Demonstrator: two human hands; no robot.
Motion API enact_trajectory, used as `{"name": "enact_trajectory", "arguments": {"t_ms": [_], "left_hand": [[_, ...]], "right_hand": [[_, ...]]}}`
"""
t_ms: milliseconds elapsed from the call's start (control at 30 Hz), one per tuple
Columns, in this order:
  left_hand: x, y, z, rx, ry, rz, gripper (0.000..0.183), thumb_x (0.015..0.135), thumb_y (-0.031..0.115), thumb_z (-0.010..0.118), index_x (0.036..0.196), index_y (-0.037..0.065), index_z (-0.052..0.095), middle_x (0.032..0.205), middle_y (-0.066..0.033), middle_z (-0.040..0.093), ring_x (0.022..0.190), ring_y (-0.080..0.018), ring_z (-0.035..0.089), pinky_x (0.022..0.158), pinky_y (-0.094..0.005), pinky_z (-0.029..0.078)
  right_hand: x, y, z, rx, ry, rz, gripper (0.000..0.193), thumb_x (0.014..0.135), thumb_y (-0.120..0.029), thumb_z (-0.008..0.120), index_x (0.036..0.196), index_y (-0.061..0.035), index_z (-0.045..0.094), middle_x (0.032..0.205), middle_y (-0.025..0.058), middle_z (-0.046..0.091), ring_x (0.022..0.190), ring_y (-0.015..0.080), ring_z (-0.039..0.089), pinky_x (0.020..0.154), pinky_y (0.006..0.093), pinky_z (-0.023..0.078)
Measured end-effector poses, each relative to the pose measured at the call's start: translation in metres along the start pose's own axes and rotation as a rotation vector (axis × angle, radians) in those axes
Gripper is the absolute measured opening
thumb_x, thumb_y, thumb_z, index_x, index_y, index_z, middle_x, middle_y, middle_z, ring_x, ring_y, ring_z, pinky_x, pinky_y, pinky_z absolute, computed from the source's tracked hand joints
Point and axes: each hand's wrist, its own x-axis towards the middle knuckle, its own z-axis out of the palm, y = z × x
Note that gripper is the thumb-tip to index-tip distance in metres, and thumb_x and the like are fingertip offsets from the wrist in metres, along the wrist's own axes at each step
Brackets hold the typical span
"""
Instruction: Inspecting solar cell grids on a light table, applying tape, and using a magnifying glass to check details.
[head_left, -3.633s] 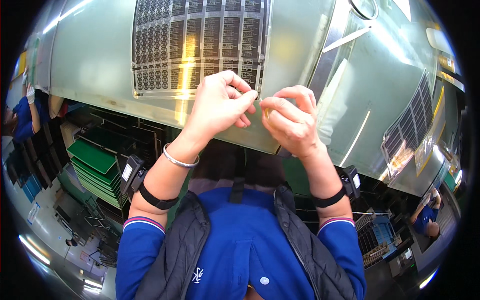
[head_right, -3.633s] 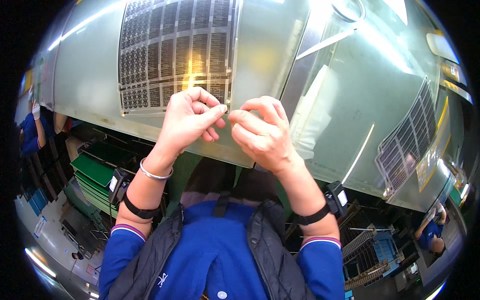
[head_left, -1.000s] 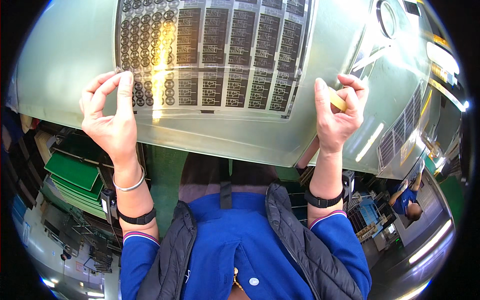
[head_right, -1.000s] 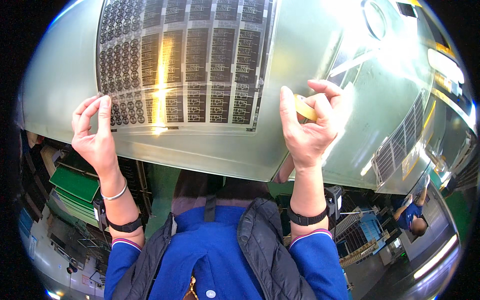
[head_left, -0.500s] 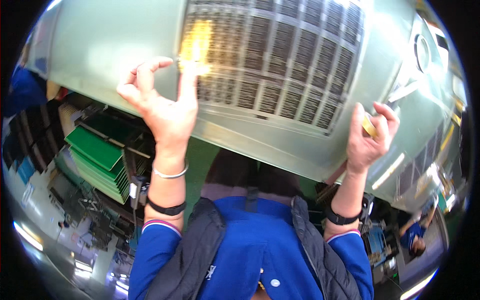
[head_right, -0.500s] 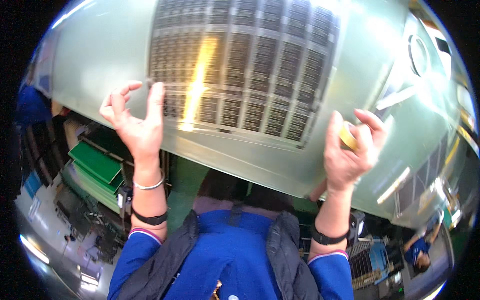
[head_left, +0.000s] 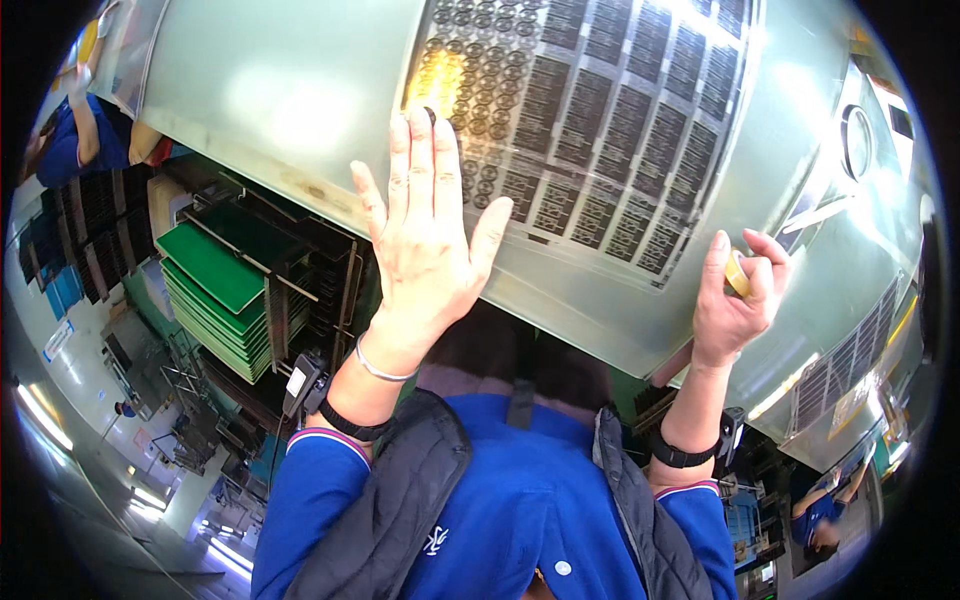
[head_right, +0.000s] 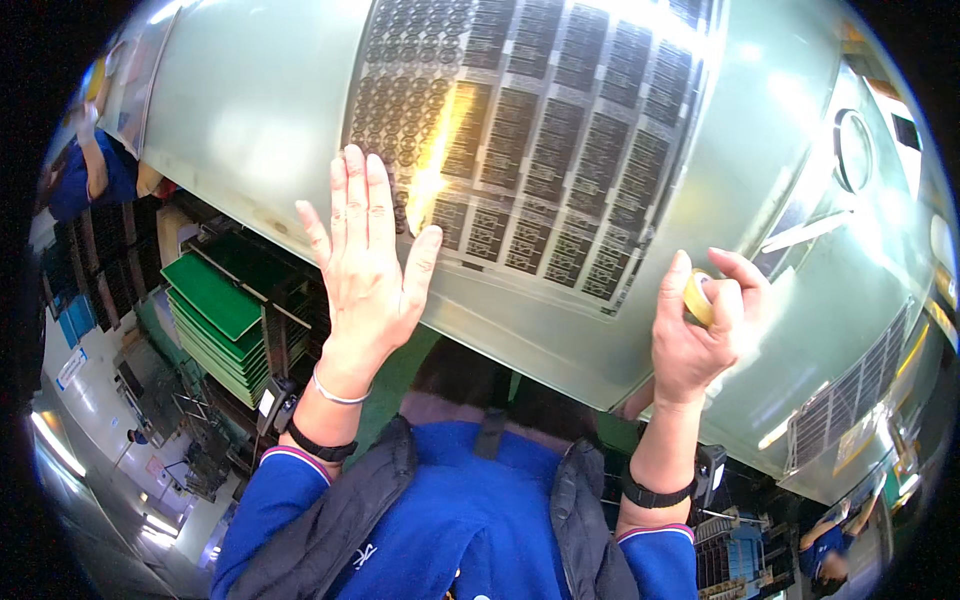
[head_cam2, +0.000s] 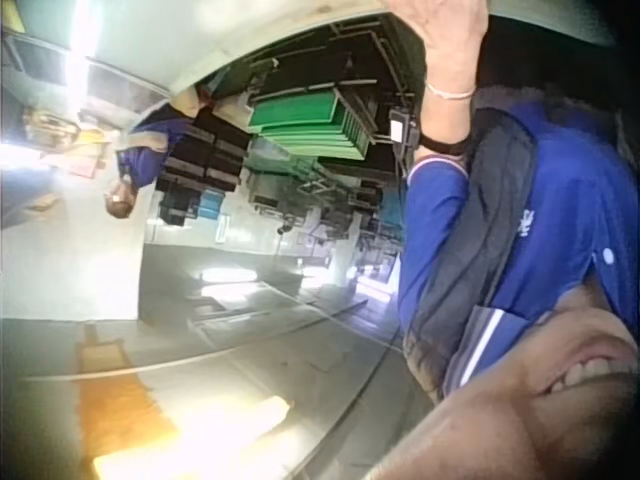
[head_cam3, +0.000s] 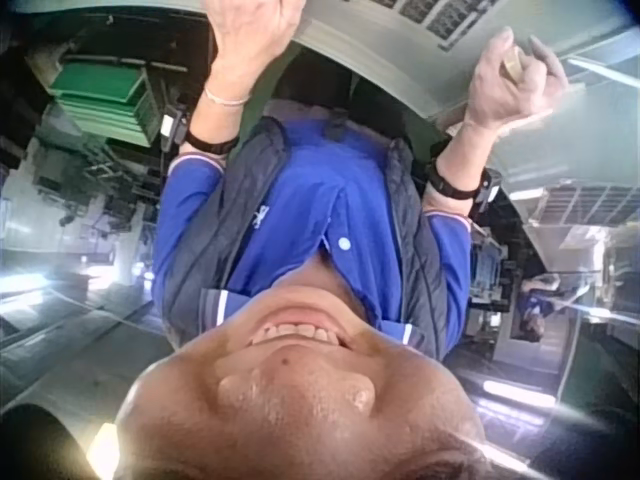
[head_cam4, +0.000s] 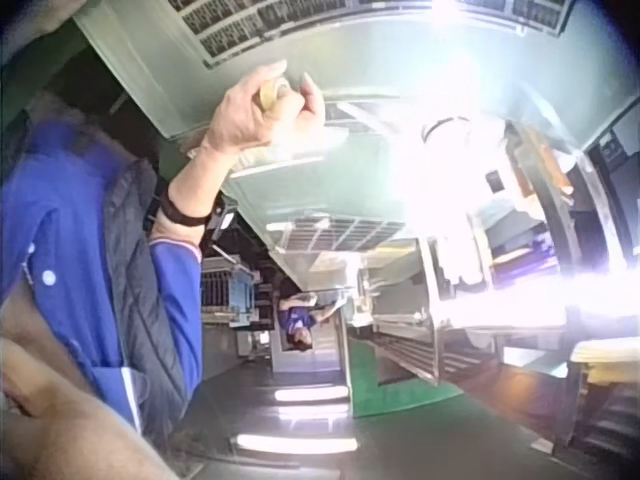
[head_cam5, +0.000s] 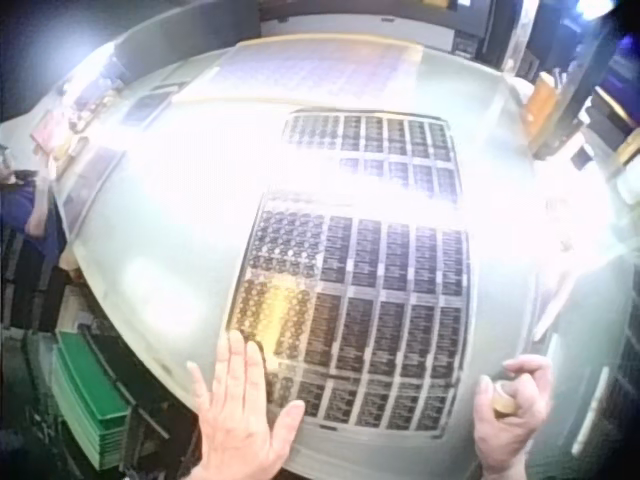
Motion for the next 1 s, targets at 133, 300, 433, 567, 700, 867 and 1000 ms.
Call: {"name": "enact_trajectory", "arguments": {"t_ms": [133, 300, 433, 567, 700, 867, 1000], "left_hand": [[0.001, 0.053, 0.015, -0.239, -0.026, 0.15, 0.076, 0.09, 0.04, 0.055, 0.145, -0.003, 0.026, 0.152, -0.0213, 0.021, 0.143, -0.0349, 0.016, 0.115, -0.0478, 0.005], [-0.002, 0.132, 0.027, -0.34, -0.083, 0.35, 0.071, 0.087, 0.035, 0.058, 0.142, -0.002, 0.033, 0.15, -0.0201, 0.028, 0.141, -0.034, 0.024, 0.115, -0.0464, 0.014], [0.007, 0.135, 0.016, -0.482, -0.086, 0.414, 0.053, 0.088, 0.02, 0.058, 0.135, -0.003, 0.045, 0.142, -0.0219, 0.041, 0.134, -0.0361, 0.037, 0.112, -0.0458, 0.025], [0.039, 0.115, -0.002, -0.879, 0.132, 0.025, 0.024, 0.086, 0.004, 0.063, 0.108, -0.005, 0.061, 0.093, -0.0157, 0.068, 0.08, -0.0195, 0.069, 0.068, -0.0281, 0.055], [0.061, 0.122, -0.008, -1.178, -0.535, -0.324, 0.018, 0.086, 0.008, 0.065, 0.095, -0.006, 0.059, 0.074, -0.0128, 0.067, 0.056, -0.0116, 0.064, 0.049, -0.0227, 0.052], [0.066, 0.124, -0.004, -1.155, -0.544, -0.348, 0.02, 0.085, 0.01, 0.068, 0.09, -0.005, 0.055, 0.069, -0.013, 0.066, 0.052, -0.0128, 0.063, 0.044, -0.0223, 0.051], [0.069, 0.122, -0.004, -1.128, -0.571, -0.384, 0.022, 0.084, 0.011, 0.07, 0.088, -0.004, 0.055, 0.069, -0.0139, 0.066, 0.049, -0.0131, 0.063, 0.04, -0.0209, 0.049]], "right_hand": [[0.003, -0.003, -0.005, 0.021, 0.022, -0.006, 0.029, 0.068, 0.0, 0.078, 0.066, -0.004, 0.049, 0.092, 0.0117, 0.064, 0.082, 0.0241, 0.057, 0.072, 0.0338, 0.045], [0.005, 0.001, -0.009, 0.114, -0.003, -0.028, 0.03, 0.065, -0.001, 0.079, 0.062, -0.0077, 0.05, 0.086, 0.0051, 0.066, 0.082, 0.0249, 0.055, 0.075, 0.035, 0.042], [0.004, 0.01, -0.015, 0.201, -0.062, -0.004, 0.032, 0.067, 0.004, 0.077, 0.063, -0.005, 0.047, 0.089, 0.0072, 0.068, 0.085, 0.0224, 0.055, 0.076, 0.0316, 0.043], [0.001, 0.019, -0.016, 0.184, -0.017, -0.048, 0.031, 0.063, -0.002, 0.078, 0.061, -0.0099, 0.048, 0.082, -0.0027, 0.067, 0.081, 0.0223, 0.054, 0.076, 0.0329, 0.038], [0.004, 0.018, -0.019, 0.233, -0.002, -0.087, 0.03, 0.062, -0.001, 0.077, 0.06, -0.0101, 0.049, 0.081, -0.0034, 0.067, 0.077, 0.0205, 0.055, 0.077, 0.033, 0.038], [0.002, 0.019, -0.02, 0.251, 0.018, -0.152, 0.028, 0.059, 0.0, 0.076, 0.06, -0.0101, 0.05, 0.08, -0.0042, 0.067, 0.076, 0.0191, 0.055, 0.077, 0.0333, 0.038], [0.008, 0.02, -0.025, 0.196, -0.022, -0.367, 0.025, 0.057, -0.001, 0.074, 0.06, -0.01, 0.052, 0.08, -0.0048, 0.065, 0.078, 0.0174, 0.056, 0.079, 0.0356, 0.041]]}}
